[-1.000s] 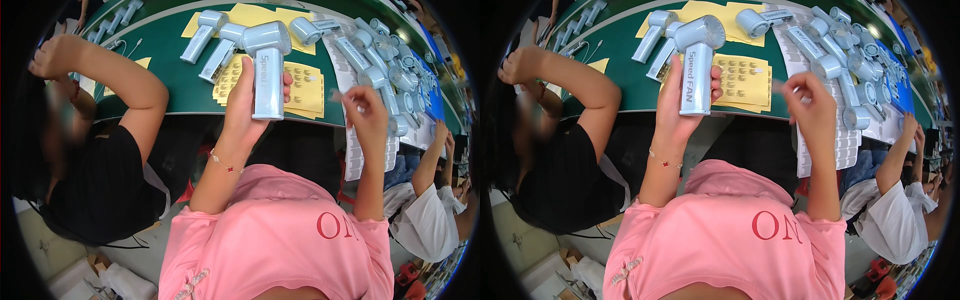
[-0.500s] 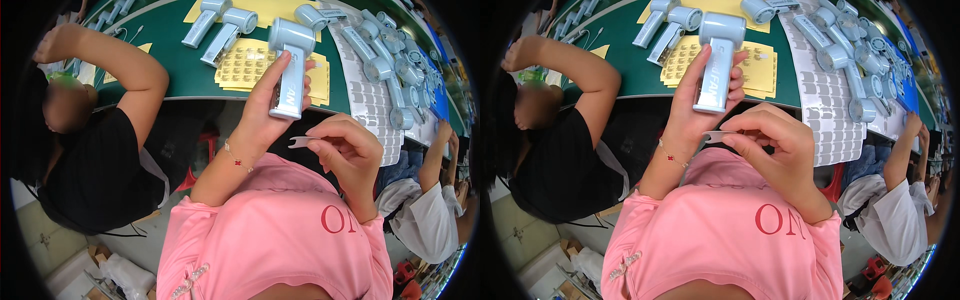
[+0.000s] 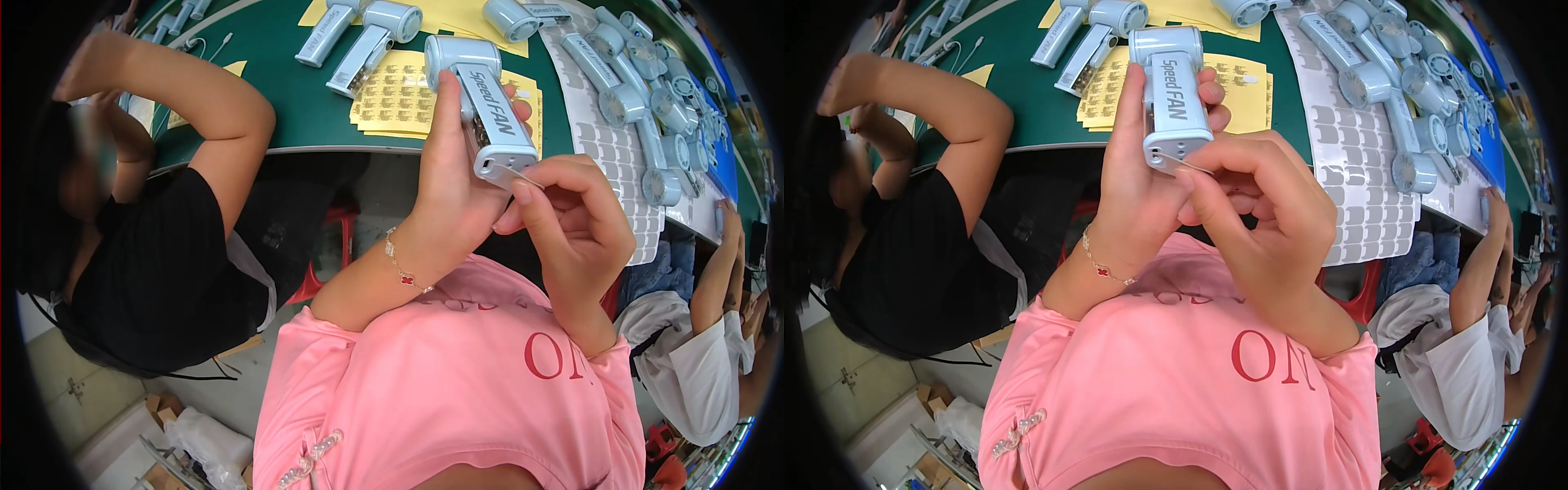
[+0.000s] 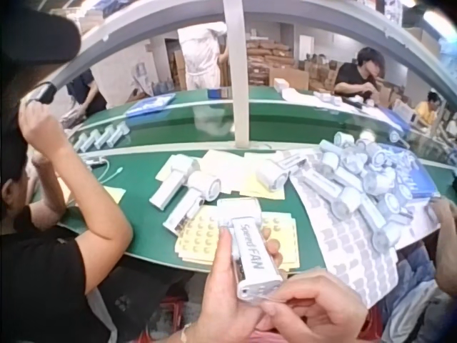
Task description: Apply stickers and labels to the body of small handheld electric fans at an assembly line.
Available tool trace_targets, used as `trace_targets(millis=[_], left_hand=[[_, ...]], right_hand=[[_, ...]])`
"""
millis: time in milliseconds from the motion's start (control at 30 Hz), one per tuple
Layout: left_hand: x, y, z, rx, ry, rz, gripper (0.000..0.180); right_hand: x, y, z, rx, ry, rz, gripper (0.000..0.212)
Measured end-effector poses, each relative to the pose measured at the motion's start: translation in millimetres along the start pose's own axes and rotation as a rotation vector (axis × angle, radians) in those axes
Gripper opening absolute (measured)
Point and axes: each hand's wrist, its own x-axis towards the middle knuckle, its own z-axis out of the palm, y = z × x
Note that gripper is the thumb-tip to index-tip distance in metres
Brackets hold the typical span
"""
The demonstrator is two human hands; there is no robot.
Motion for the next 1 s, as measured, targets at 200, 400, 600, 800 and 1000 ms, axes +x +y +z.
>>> trace_targets(millis=[200, 400, 600, 800, 1000], left_hand=[[-2.0, -0.7, 4.3, -0.022, 0.040, 0.003, 0.053], [-3.8, -1.7, 5.9, 0.026, 0.049, 0.026, 0.052], [-1.5, -3.9, 3.6, -0.001, 0.064, 0.019, 0.050], [-5.8, -2.0, 4.1, 0.058, 0.096, 0.038, 0.049], [-4.2, -1.5, 1.2, 0.027, 0.067, -0.039, 0.048]], right_hand=[[2.0, -0.1, -2.6, -0.065, -0.024, -0.031, 0.013], [3.0, 0.1, -3.9, -0.076, -0.034, -0.023, 0.013], [2.1, 0.9, -4.0, -0.078, -0.024, 0.002, 0.013], [1.4, 1.6, -5.9, -0.135, -0.056, -0.045, 0.014], [0.6, 0.7, -5.2, -0.133, -0.049, -0.061, 0.016]])
